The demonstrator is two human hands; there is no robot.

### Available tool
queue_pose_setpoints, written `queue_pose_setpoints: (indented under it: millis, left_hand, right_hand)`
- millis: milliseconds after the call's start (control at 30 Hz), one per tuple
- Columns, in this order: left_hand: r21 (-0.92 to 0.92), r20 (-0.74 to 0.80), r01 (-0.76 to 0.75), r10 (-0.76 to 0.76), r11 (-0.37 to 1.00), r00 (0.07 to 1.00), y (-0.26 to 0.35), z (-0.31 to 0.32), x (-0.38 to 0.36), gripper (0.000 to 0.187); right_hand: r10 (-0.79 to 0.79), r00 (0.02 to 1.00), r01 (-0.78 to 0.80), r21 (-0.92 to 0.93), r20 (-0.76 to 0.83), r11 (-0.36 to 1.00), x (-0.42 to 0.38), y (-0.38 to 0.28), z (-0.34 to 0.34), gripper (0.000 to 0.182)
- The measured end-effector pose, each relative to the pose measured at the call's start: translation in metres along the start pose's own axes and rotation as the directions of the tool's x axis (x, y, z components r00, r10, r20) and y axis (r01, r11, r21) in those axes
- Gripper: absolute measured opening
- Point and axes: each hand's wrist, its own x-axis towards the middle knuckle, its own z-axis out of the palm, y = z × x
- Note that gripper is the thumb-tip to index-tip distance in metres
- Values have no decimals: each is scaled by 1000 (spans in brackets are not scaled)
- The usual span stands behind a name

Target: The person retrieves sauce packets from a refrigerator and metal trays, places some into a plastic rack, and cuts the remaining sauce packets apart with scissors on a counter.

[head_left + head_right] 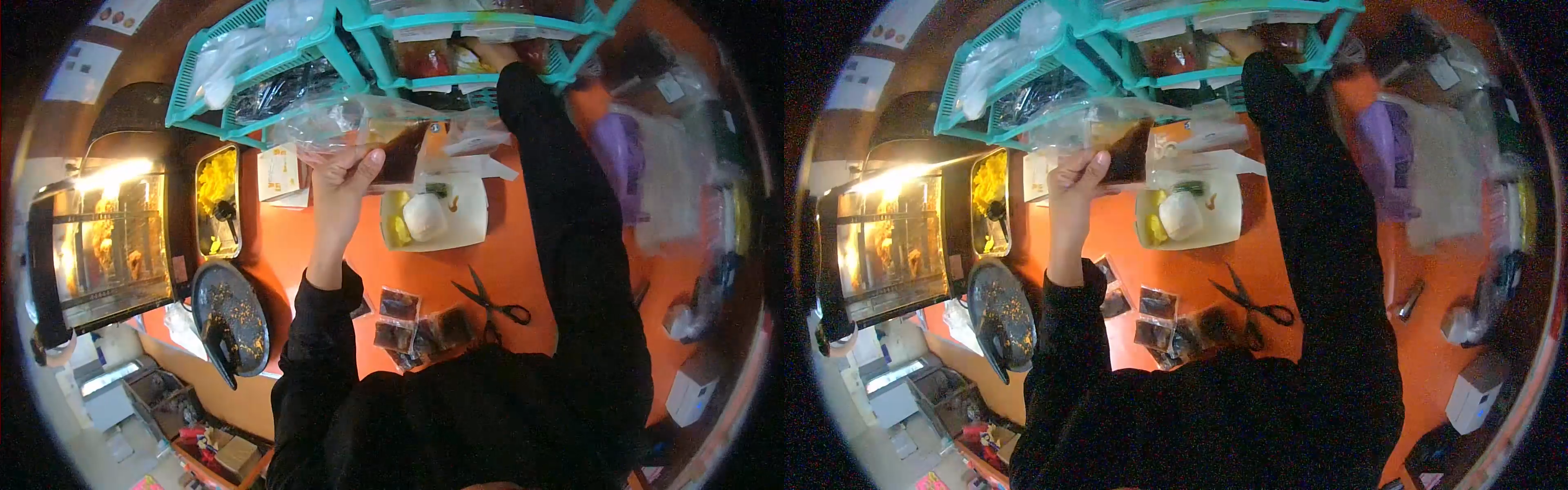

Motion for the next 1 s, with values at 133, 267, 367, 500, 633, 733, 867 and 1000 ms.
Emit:
queue_pose_setpoints:
  millis: [133, 267, 367, 500, 633, 733, 867, 1000]
  left_hand:
    - [-132, 9, 83, -83, 988, 997, 6, 0, 0, 20]
    - [-185, -9, 118, -122, 976, 993, 5, 0, -2, 20]
    - [-273, -33, 108, -121, 956, 992, 4, -4, -9, 19]
    - [-358, -20, 121, -138, 926, 990, 2, -11, -20, 17]
    - [-497, 10, 144, -160, 856, 987, 5, -10, -27, 18]
    - [-539, 1, 146, -173, 829, 985, 9, -15, -31, 19]
    - [-577, 8, 179, -213, 797, 977, -1, -38, -44, 17]
    - [-563, -56, 196, -274, 803, 960, -17, -63, -69, 15]
  right_hand:
    - [42, 991, -56, 98, 131, 994, 3, 5, 6, 30]
    - [47, 983, -77, 165, 177, 983, -2, 6, 2, 32]
    - [51, 977, -93, 199, 207, 976, -9, 6, 4, 35]
    - [48, 967, -109, 235, 251, 966, -13, 6, 14, 40]
    - [48, 956, -129, 266, 291, 955, -14, 11, 22, 46]
    - [53, 948, -169, 355, 314, 919, -13, 22, 38, 50]
    - [131, 982, -188, 713, 135, 675, -54, -26, -37, 43]
    - [255, 876, -64, 427, -408, 902, -125, -65, -119, 23]
